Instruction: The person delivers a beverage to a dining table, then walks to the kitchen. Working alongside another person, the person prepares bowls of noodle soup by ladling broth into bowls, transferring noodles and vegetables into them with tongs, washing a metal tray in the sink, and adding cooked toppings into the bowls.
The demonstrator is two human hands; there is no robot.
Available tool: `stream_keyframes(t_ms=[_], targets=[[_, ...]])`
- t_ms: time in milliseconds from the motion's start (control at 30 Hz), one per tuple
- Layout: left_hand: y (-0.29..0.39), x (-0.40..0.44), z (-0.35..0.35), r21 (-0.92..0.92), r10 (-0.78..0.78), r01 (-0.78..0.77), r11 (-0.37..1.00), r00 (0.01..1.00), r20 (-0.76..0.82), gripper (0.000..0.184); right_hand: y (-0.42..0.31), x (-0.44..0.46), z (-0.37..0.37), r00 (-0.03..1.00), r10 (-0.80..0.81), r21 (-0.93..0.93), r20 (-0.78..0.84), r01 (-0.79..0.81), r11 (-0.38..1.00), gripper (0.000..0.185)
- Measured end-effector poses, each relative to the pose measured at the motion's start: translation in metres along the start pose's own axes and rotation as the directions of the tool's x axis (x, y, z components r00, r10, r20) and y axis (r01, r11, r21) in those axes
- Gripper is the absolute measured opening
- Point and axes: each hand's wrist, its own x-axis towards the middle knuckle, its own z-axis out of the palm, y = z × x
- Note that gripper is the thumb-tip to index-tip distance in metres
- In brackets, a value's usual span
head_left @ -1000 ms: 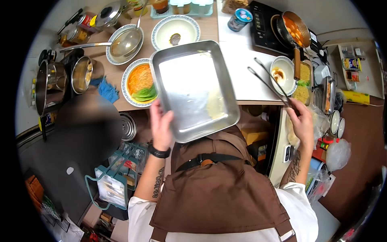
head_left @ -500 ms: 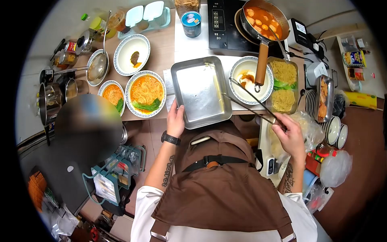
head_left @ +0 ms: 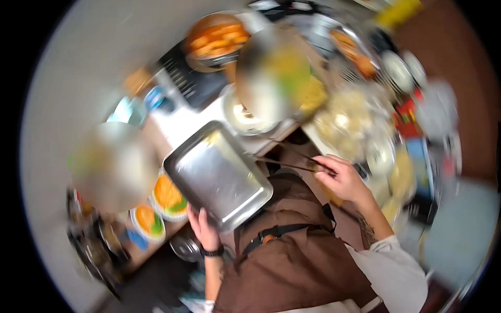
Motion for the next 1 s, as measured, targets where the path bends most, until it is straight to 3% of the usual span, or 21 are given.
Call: stream_keyframes(t_ms=[100, 167, 200, 267, 333, 467, 500, 567, 633, 733, 767, 800, 867, 933, 1000], targets=[[-0.004, -0.008, -0.003, 0.074, -0.014, -0.003, 0.997, 0.975, 0.220, 0.054, 0.019, -0.090, 0.035, 0.962, 0.173, 0.080, -0.211, -0.160, 0.984, 0.036], [-0.002, -0.016, 0.006, 0.117, 0.022, -0.078, 0.990, 0.906, 0.423, 0.054, 0.031, -0.155, 0.065, 0.905, 0.219, 0.194, -0.365, -0.156, 0.969, 0.038], [-0.017, -0.025, 0.010, 0.069, -0.016, -0.016, 0.997, 0.899, 0.438, 0.053, 0.040, -0.192, 0.076, 0.865, 0.242, 0.243, -0.440, -0.145, 0.959, 0.037], [-0.011, -0.051, 0.030, 0.174, -0.060, -0.061, 0.983, 0.789, 0.612, 0.051, 0.047, -0.269, 0.094, 0.792, 0.340, 0.266, -0.507, -0.231, 0.936, 0.035], [-0.014, -0.093, 0.057, 0.230, -0.121, -0.080, 0.970, 0.660, 0.741, 0.056, 0.050, -0.353, 0.115, 0.658, 0.436, 0.333, -0.614, -0.285, 0.899, 0.034], [-0.061, -0.200, 0.105, 0.210, -0.161, -0.108, 0.972, 0.346, 0.924, 0.050, 0.076, -0.522, 0.178, 0.261, 0.575, 0.522, -0.775, -0.247, 0.816, 0.035], [-0.075, -0.236, 0.117, 0.224, -0.180, -0.179, 0.958, 0.230, 0.956, 0.047, 0.082, -0.568, 0.198, 0.174, 0.636, 0.598, -0.752, -0.225, 0.769, 0.035], [-0.112, -0.303, 0.134, 0.258, -0.244, -0.175, 0.950, 0.101, 0.965, 0.047, 0.092, -0.658, 0.237, 0.034, 0.737, 0.724, -0.675, -0.167, 0.670, 0.037], [-0.148, -0.391, 0.145, 0.306, -0.314, -0.142, 0.941, -0.040, 0.949, 0.048, 0.111, -0.744, 0.283, -0.106, 0.718, 0.725, -0.688, -0.139, 0.674, 0.038], [-0.198, -0.540, 0.156, 0.354, -0.402, -0.263, 0.897, -0.157, 0.902, 0.048, 0.130, -0.887, 0.330, -0.278, 0.741, 0.788, -0.611, -0.118, 0.605, 0.037], [-0.223, -0.588, 0.155, 0.295, -0.358, -0.343, 0.892, -0.137, 0.923, 0.048, 0.133, -0.925, 0.340, -0.328, 0.764, 0.823, -0.555, -0.084, 0.561, 0.037], [-0.238, -0.642, 0.156, 0.325, -0.385, -0.275, 0.905, -0.201, 0.901, 0.048, 0.124, -0.966, 0.333, -0.386, 0.787, 0.857, -0.482, -0.023, 0.514, 0.037], [-0.270, -0.744, 0.154, 0.329, -0.427, -0.311, 0.892, -0.332, 0.842, 0.048, 0.132, -1.047, 0.349, -0.468, 0.814, 0.906, -0.344, 0.063, 0.418, 0.038], [-0.308, -0.841, 0.158, 0.291, -0.458, -0.428, 0.856, -0.363, 0.812, 0.048, 0.154, -1.128, 0.356, -0.556, 0.759, 0.890, -0.339, 0.071, 0.450, 0.038], [-0.345, -0.930, 0.164, 0.317, -0.469, -0.367, 0.875, -0.472, 0.747, 0.045, 0.174, -1.188, 0.356, -0.618, 0.718, 0.894, -0.319, 0.055, 0.444, 0.038]])
